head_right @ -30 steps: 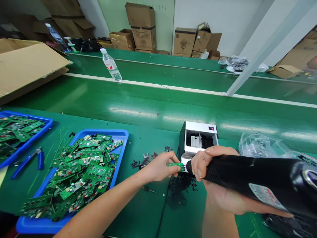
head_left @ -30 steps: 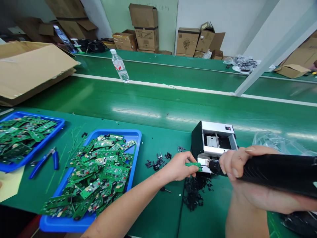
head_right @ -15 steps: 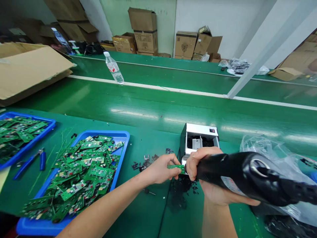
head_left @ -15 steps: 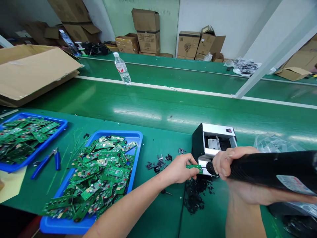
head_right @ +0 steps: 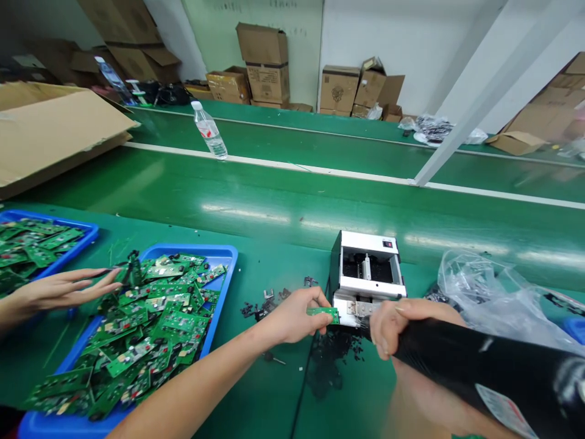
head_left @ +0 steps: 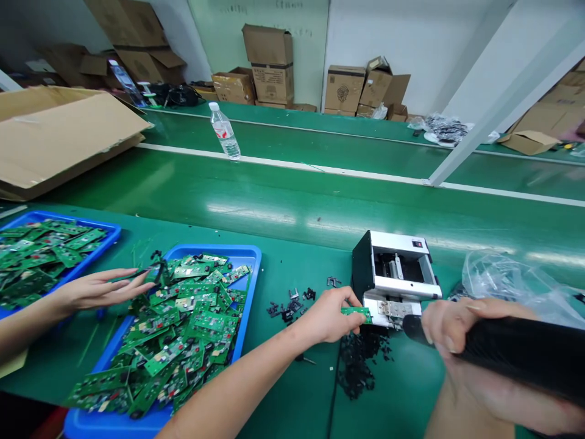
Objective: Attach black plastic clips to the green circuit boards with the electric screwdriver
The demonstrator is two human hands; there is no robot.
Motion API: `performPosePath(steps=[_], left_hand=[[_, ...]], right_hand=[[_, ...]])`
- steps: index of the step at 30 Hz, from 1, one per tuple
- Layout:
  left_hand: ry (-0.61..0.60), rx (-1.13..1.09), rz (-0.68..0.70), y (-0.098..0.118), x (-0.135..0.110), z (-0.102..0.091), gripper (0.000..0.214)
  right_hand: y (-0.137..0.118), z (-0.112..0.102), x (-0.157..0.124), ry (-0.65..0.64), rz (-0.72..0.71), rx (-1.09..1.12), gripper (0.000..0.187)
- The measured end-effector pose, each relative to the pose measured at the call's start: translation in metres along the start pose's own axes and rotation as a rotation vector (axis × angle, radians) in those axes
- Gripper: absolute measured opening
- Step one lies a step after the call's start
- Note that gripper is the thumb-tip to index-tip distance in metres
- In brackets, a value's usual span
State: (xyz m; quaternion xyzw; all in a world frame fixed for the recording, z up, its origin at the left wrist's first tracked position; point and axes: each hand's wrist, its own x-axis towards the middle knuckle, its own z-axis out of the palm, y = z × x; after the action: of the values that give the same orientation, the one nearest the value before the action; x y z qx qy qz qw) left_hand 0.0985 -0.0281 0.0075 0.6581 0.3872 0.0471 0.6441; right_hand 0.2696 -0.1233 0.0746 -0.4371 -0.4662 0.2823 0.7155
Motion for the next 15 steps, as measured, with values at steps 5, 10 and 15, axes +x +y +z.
performPosePath(steps=[5, 10, 15], left_hand=[[0.0, 0.023, 0.003, 0.0, -0.001, -0.001, 0.026], [-0.001, 0.016, 0.001, -0.003, 0.0, 0.0, 0.027], [0.002, 0.019, -0.006, -0.003, 0.0, 0.0, 0.026]], right_hand=[[0.008, -0.02, -0.003, 0.034, -0.039, 0.031, 0.07], [0.01, -0.011, 0.005, -0.038, -0.066, 0.045, 0.084], [0.014, -0.01, 0.0, -0.048, -0.044, 0.024, 0.088]])
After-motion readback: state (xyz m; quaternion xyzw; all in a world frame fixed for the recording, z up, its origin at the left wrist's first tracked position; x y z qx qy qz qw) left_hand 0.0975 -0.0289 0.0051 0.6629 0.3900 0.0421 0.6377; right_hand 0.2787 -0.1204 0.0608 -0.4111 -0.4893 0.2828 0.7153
